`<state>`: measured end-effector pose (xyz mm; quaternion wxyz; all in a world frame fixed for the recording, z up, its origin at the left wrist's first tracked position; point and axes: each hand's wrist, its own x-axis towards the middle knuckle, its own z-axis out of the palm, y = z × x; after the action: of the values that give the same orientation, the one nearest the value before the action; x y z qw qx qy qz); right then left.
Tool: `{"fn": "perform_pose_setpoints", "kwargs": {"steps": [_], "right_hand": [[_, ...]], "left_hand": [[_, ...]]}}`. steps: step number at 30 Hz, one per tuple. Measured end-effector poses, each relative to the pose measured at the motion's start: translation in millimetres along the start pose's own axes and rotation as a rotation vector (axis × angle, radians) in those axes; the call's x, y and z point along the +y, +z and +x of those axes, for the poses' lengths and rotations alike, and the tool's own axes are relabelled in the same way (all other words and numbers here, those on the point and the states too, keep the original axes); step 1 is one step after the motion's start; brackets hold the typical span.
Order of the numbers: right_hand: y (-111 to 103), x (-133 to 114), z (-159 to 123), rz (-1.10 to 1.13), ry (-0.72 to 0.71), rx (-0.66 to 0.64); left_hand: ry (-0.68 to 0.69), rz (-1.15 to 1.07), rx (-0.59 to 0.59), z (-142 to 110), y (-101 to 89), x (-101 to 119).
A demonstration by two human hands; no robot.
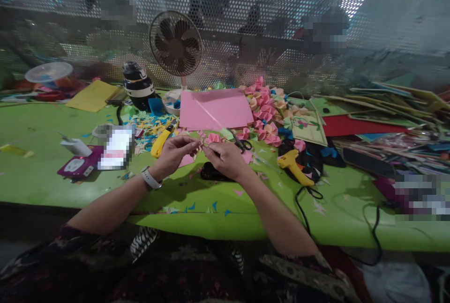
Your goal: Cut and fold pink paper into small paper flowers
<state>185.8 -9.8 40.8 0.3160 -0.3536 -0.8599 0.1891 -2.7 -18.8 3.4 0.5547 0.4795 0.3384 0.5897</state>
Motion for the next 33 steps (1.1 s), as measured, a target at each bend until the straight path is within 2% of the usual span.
{"fn": "perform_pose_setpoints", "kwargs": {"steps": [4,10,14,20,27,33], "right_hand": [[1.3,0.1,-0.7,-0.017,-0.021,-0.004],[15.6,4.2,-3.4,-0.147,-0.083,0.235],[22.5,10.9,-2.6,-0.157,-0.118,0.283],[20.5,15.4,-1.5,-0.114,-0.202,0.297],[17.9,14.8,0.1,-0.095,-0.265,0.245],[26.3,13.7,-4.6,-0.226,-0.194,0.260]], "left_hand": [[0.025,-0.006,-0.010,-0.3,1.0,-0.7],[0.132,-0.024,0.080,1.7,2.1,0.6],[0.140,-0.041,0.109,1.8,3.5,1.3],[0.096,-0.056,0.135,1.8,4.9,3.3],[0.055,-0.086,0.089,4.3,1.2,-1.0],[0.196,-0.053,0.094,3.9,2.1,1.3]]}}
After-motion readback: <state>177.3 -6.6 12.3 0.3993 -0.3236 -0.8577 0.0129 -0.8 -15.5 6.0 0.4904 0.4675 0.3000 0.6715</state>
